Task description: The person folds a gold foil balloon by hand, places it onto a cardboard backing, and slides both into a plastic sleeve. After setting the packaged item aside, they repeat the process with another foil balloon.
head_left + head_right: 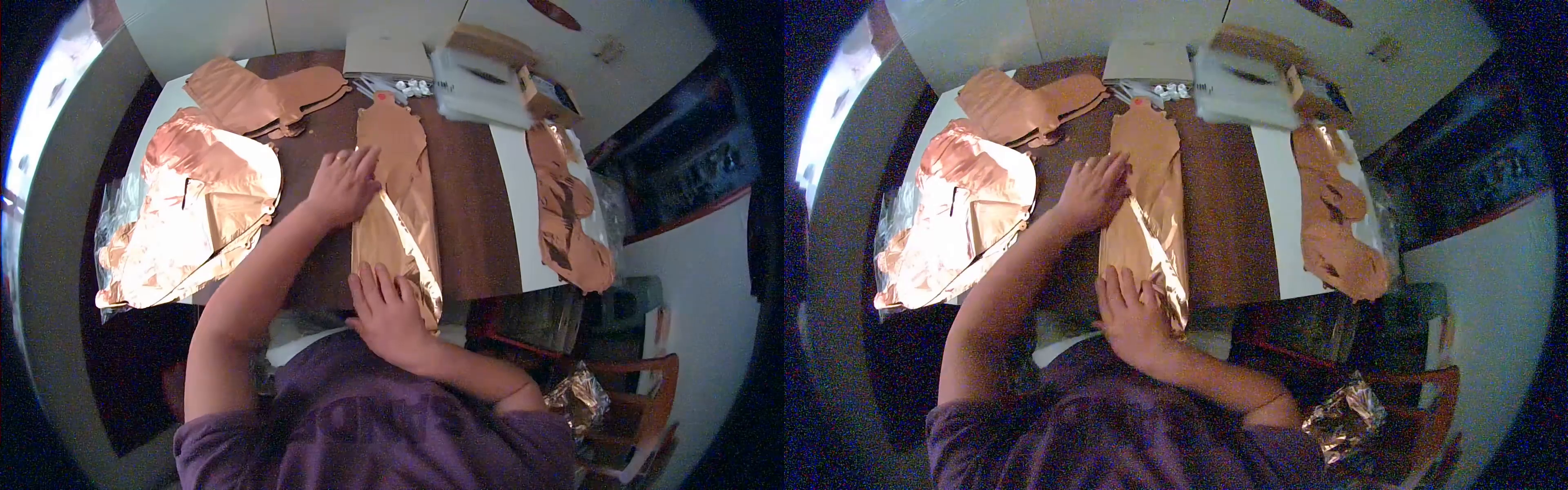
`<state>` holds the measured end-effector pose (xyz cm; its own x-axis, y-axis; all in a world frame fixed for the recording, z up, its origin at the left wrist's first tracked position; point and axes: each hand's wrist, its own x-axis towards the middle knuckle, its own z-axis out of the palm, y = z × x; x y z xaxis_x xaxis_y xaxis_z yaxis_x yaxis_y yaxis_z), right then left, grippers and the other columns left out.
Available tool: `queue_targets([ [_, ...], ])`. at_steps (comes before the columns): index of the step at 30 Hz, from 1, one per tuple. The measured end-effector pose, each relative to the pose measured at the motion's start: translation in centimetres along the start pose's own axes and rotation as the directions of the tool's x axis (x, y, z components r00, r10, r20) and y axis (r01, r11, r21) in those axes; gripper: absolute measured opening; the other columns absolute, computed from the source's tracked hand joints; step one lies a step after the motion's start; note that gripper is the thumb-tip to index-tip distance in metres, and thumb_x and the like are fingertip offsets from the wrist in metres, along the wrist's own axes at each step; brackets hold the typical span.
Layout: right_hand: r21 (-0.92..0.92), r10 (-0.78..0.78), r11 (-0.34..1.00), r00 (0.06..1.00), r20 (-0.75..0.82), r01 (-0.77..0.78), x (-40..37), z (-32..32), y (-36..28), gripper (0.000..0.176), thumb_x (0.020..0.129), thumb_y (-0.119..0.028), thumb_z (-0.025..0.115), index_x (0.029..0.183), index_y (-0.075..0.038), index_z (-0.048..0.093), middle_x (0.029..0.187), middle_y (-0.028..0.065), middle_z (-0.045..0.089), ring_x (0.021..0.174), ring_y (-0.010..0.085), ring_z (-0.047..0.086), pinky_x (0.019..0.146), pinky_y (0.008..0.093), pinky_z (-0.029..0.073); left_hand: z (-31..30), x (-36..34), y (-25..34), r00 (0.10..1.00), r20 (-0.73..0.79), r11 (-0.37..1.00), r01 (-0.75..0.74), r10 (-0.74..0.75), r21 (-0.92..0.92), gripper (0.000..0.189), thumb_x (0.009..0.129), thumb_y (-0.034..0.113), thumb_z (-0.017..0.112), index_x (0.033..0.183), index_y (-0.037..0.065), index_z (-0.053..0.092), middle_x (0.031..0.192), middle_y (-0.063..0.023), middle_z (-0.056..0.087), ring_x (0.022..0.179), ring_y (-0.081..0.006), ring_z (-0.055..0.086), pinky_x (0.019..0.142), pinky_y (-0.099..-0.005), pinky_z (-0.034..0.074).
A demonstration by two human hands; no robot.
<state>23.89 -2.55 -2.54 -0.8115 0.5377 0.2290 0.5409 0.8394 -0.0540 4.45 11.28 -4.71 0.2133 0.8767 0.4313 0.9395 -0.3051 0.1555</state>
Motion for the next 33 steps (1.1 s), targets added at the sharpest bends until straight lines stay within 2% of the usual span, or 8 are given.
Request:
queue_targets([
  [6,0.381,0.071,0.918,0.989,0.127,-0.115,0.9,-1.8,2.5,0.063,0.087,-0.036,0.063,0.132,0.006,0.048,0.138,0.0208,0.048,0.127,0.0358,0.044,0.104,0.0512,0.033,0.8,3.0,-1.7,0.996,-0.058,0.997,0.071,-0.069,0.028,0.062,0.087,0.033,0.062,0.137,0.003,0.042,0.136,-0.0176,0.05,0.122,-0.035,0.049,0.105,-0.0513,0.033],
  [9,0.267,0.17,0.951,0.985,-0.024,-0.157,1.1,-2.9,6.8,0.062,0.093,-0.035,0.056,0.137,0.006,0.042,0.144,0.0213,0.042,0.135,0.0366,0.038,0.109,0.0524,0.028,-1.1,0.8,1.6,0.988,-0.109,0.99,0.118,-0.109,0.078,0.068,0.088,0.04,0.059,0.139,-0.001,0.04,0.142,-0.0237,0.043,0.132,-0.0401,0.041,0.112,-0.0559,0.024],
  [13,0.096,0.255,0.96,0.964,0.078,-0.261,2.3,-1.7,10.4,0.069,0.097,-0.038,0.051,0.145,0.007,0.03,0.153,0.0251,0.027,0.143,0.0396,0.024,0.116,0.0546,0.017,-2.4,-3.6,6.6,0.992,0.053,0.991,0.118,-0.115,-0.056,0.08,0.089,0.048,0.055,0.141,-0.009,0.034,0.147,-0.0331,0.031,0.14,-0.0474,0.028,0.114,-0.0591,0.019],
  [22,0.067,0.268,0.957,0.946,0.182,-0.284,2.2,-0.3,11.0,0.075,0.095,-0.044,0.049,0.146,0.007,0.028,0.156,0.024,0.021,0.147,0.0373,0.017,0.117,0.0557,0.01,-1.0,-5.0,6.8,0.977,0.17,0.991,0.13,-0.131,0.018,0.088,0.091,0.06,0.044,0.144,-0.009,0.032,0.15,-0.0309,0.029,0.143,-0.0443,0.023,0.116,-0.0559,0.015],
  [25,0.117,0.249,0.952,0.939,0.238,-0.282,3.0,-1.5,12.0,0.067,0.096,-0.036,0.05,0.144,0.007,0.032,0.153,0.0265,0.027,0.144,0.0387,0.025,0.116,0.0511,0.02,-1.3,-4.8,7.0,0.969,0.198,0.989,0.146,-0.147,0.021,0.089,0.09,0.061,0.045,0.144,-0.009,0.032,0.151,-0.0312,0.029,0.142,-0.0443,0.024,0.116,-0.0562,0.016],
  [28,0.532,0.302,0.808,0.953,-0.007,-0.252,7.4,-2.7,17.2,0.052,0.096,-0.029,0.054,0.134,0.005,0.048,0.141,0.0248,0.046,0.133,0.0359,0.044,0.11,0.0452,0.034,-1.2,-5.1,6.9,0.966,0.209,0.988,0.154,-0.154,0.019,0.092,0.089,0.062,0.046,0.144,-0.009,0.031,0.151,-0.0311,0.027,0.143,-0.044,0.023,0.116,-0.0569,0.015],
  [30,0.579,0.273,0.79,0.961,-0.038,-0.201,13.4,-4.0,21.3,0.036,0.094,-0.023,0.057,0.12,0.002,0.06,0.123,0.0211,0.061,0.116,0.0345,0.058,0.1,0.0398,0.045,-1.2,-5.0,7.0,0.963,0.211,0.985,0.173,-0.169,-0.002,0.093,0.088,0.063,0.049,0.144,-0.009,0.031,0.152,-0.0304,0.025,0.144,-0.0436,0.02,0.116,-0.0575,0.014],
  [33,0.392,0.351,0.868,0.935,-0.047,-0.306,22.4,-2.0,27.9,0.036,0.089,-0.023,0.064,0.115,0.002,0.063,0.118,0.0203,0.063,0.111,0.0358,0.06,0.097,0.0392,0.047,-1.3,-4.9,7.1,0.965,0.206,0.986,0.164,-0.163,0.012,0.092,0.089,0.063,0.047,0.145,-0.008,0.031,0.152,-0.0295,0.027,0.144,-0.0426,0.022,0.116,-0.0573,0.015],
])
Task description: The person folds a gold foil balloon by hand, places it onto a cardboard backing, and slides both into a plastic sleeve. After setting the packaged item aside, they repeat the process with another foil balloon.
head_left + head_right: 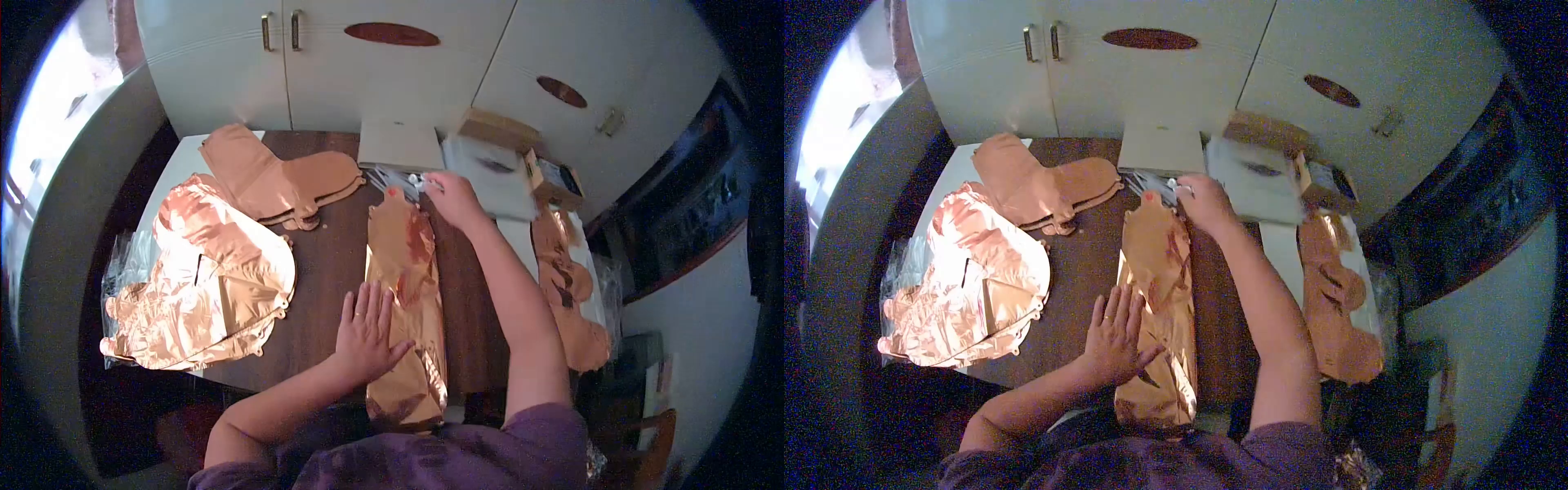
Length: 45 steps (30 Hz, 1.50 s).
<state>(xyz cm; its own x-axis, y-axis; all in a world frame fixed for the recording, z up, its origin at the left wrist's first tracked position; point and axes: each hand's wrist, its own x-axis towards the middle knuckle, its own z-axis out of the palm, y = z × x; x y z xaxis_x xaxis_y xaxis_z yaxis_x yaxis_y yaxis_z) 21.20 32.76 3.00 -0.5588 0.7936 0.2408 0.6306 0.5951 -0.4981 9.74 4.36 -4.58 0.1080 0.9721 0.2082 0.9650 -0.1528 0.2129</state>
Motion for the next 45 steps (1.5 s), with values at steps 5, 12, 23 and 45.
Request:
queue_targets([
  [5,-0.355,-0.135,0.927,0.991,-0.019,0.12,10.2,3.7,4.5,0.049,0.084,-0.032,0.069,0.121,-0.002,0.06,0.122,0.021,0.061,0.113,0.0375,0.058,0.096,0.0423,0.047,-0.7,0.1,0.1,0.999,0.008,0.999,0.033,-0.033,-0.032,0.089,0.089,0.062,0.048,0.145,-0.005,0.034,0.151,-0.0288,0.029,0.143,-0.0421,0.024,0.115,-0.0578,0.018],
  [12,-0.484,-0.098,0.836,0.939,0.33,0.257,11.4,4.2,5.2,0.036,0.089,-0.031,0.061,0.112,-0.002,0.06,0.113,0.0182,0.064,0.104,0.0364,0.062,0.089,0.0471,0.05,-0.7,0.3,-0.1,1.0,0.011,0.995,0.021,-0.02,-0.094,0.09,0.087,0.064,0.052,0.146,-0.001,0.035,0.15,-0.032,0.028,0.141,-0.0463,0.027,0.111,-0.0635,0.021],
  [23,-0.59,-0.49,0.658,0.861,0.137,0.468,10.8,5.0,5.3,0.007,0.08,-0.012,0.056,0.079,-0.008,0.061,0.074,0.0113,0.067,0.073,0.0331,0.068,0.065,0.0454,0.054,-0.8,0.1,-0.1,1.0,0.006,0.994,0.022,-0.021,-0.105,0.089,0.087,0.063,0.053,0.147,0.001,0.034,0.15,-0.0321,0.028,0.142,-0.0459,0.026,0.111,-0.0637,0.019],
  [45,-0.315,-0.139,0.924,0.957,0.255,0.218,13.7,4.4,5.4,0.05,0.076,-0.043,0.075,0.114,-0.01,0.069,0.112,0.0132,0.069,0.104,0.0317,0.064,0.091,0.0395,0.05,-0.4,0.1,-0.2,1.0,0.013,0.998,0.013,-0.012,-0.063,0.087,0.088,0.065,0.049,0.147,0.002,0.035,0.151,-0.0316,0.027,0.142,-0.0456,0.024,0.111,-0.0639,0.018],
])
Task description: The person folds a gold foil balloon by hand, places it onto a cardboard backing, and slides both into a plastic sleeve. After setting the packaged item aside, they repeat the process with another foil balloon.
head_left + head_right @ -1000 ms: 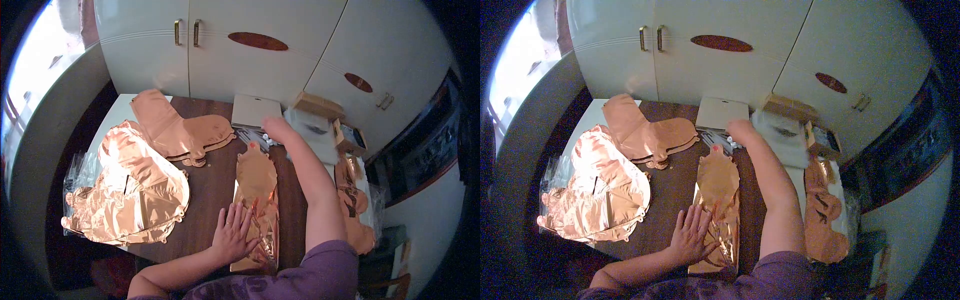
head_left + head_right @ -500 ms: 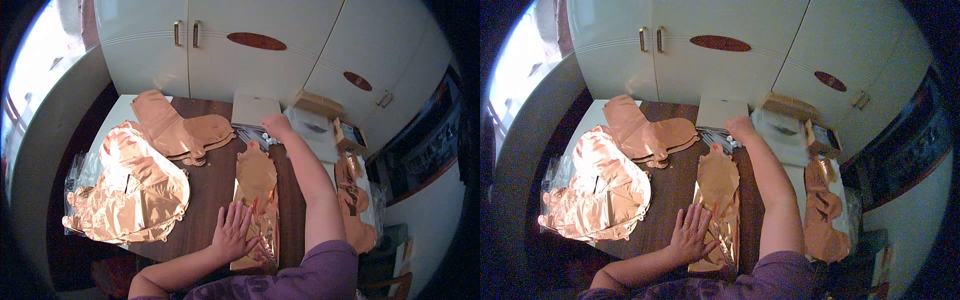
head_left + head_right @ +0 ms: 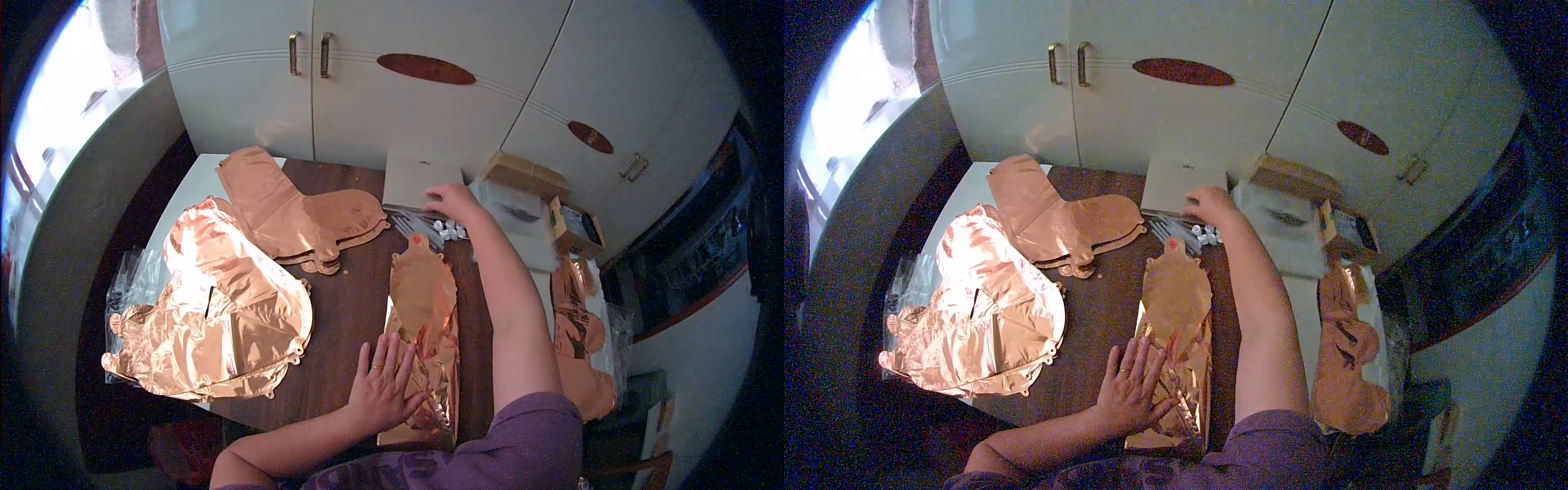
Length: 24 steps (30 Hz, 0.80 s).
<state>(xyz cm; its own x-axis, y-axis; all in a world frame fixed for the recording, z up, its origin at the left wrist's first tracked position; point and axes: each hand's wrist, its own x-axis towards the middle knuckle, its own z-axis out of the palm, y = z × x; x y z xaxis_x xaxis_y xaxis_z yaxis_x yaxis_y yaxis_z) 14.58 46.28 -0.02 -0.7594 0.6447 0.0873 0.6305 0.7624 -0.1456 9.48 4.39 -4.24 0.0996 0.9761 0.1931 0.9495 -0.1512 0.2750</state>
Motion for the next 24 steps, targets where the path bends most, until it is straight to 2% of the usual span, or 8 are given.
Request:
queue_targets([
  [8,0.123,-0.036,0.991,0.993,-0.111,0.05,-0.7,-0.2,0.1,0.035,0.086,-0.036,0.065,0.109,-0.01,0.069,0.105,0.0149,0.07,0.103,0.0335,0.065,0.088,0.0422,0.051,-0.1,-0.1,-0.1,1.0,-0.017,1.0,-0.009,0.008,-0.024,0.087,0.089,0.064,0.049,0.147,0.001,0.034,0.151,-0.0321,0.026,0.142,-0.0457,0.025,0.111,-0.0636,0.018],
  [11,-0.205,-0.047,0.979,0.982,-0.182,0.008,-0.6,-0.5,-1.2,0.02,0.086,-0.024,0.06,0.097,-0.009,0.068,0.091,0.0148,0.07,0.091,0.0356,0.066,0.08,0.0456,0.052,-0.3,-0.1,0.0,1.0,-0.003,1.0,-0.006,0.006,-0.013,0.087,0.089,0.064,0.049,0.147,0.001,0.034,0.151,-0.0321,0.027,0.142,-0.0461,0.025,0.111,-0.0639,0.019],
  [14,-0.502,-0.354,0.855,0.855,-0.378,0.132,0.3,0.2,-1.1,0.011,0.081,-0.016,0.058,0.088,-0.008,0.063,0.078,0.0148,0.066,0.077,0.0355,0.064,0.07,0.0465,0.051,-0.4,0.1,0.2,1.0,0.02,1.0,0.002,-0.002,0.004,0.088,0.089,0.064,0.049,0.147,0.0,0.033,0.151,-0.0317,0.027,0.142,-0.0464,0.025,0.111,-0.0641,0.02],
  [17,-0.489,-0.264,0.872,0.829,-0.493,-0.014,-0.6,-1.9,-4.0,0.012,0.078,-0.014,0.059,0.087,-0.01,0.065,0.076,0.0135,0.064,0.073,0.0342,0.062,0.066,0.0432,0.051,-0.7,0.1,0.1,1.0,0.009,1.0,0.002,-0.002,0.007,0.087,0.089,0.063,0.049,0.147,0.0,0.032,0.151,-0.0315,0.026,0.142,-0.0465,0.025,0.111,-0.0637,0.019],
  [20,-0.337,-0.184,0.94,0.745,-0.641,-0.058,-5.1,-7.6,-6.8,0.009,0.082,-0.013,0.06,0.088,-0.01,0.066,0.082,0.0119,0.067,0.08,0.0308,0.064,0.067,0.0434,0.051,-0.7,-0.1,0.3,1.0,0.023,1.0,0.012,-0.012,0.004,0.086,0.09,0.062,0.048,0.147,0.0,0.032,0.151,-0.0316,0.026,0.142,-0.0465,0.024,0.112,-0.0632,0.018],
  [21,0.056,0.139,0.989,0.752,-0.645,-0.134,-8.1,-10.4,-9.7,0.012,0.086,-0.018,0.06,0.09,-0.01,0.068,0.087,0.0108,0.069,0.086,0.0306,0.065,0.073,0.0429,0.051,-0.5,0.0,0.3,1.0,0.022,1.0,0.017,-0.017,0.001,0.086,0.09,0.062,0.048,0.148,0.0,0.031,0.151,-0.0314,0.026,0.142,-0.0463,0.024,0.112,-0.0631,0.018],
  [22,0.435,0.442,0.874,0.726,-0.527,-0.216,-11.3,-11.8,-12.1,0.017,0.091,-0.023,0.06,0.093,-0.009,0.07,0.093,0.0098,0.07,0.092,0.0305,0.066,0.078,0.0424,0.052,-0.3,0.1,0.2,1.0,0.02,1.0,0.019,-0.019,-0.001,0.086,0.09,0.062,0.048,0.148,0.0,0.03,0.151,-0.0311,0.026,0.142,-0.0462,0.024,0.112,-0.063,0.018],
  [24,0.648,0.426,0.76,0.718,-0.55,0.044,-15.6,-9.4,-11.9,0.025,0.091,-0.026,0.063,0.111,-0.013,0.069,0.107,0.0151,0.069,0.104,0.0283,0.065,0.093,0.0362,0.048,0.1,0.0,0.1,1.0,-0.013,1.0,0.023,-0.024,-0.017,0.089,0.09,0.063,0.047,0.15,0.001,0.025,0.154,-0.0282,0.023,0.143,-0.0452,0.023,0.113,-0.0627,0.017],
])
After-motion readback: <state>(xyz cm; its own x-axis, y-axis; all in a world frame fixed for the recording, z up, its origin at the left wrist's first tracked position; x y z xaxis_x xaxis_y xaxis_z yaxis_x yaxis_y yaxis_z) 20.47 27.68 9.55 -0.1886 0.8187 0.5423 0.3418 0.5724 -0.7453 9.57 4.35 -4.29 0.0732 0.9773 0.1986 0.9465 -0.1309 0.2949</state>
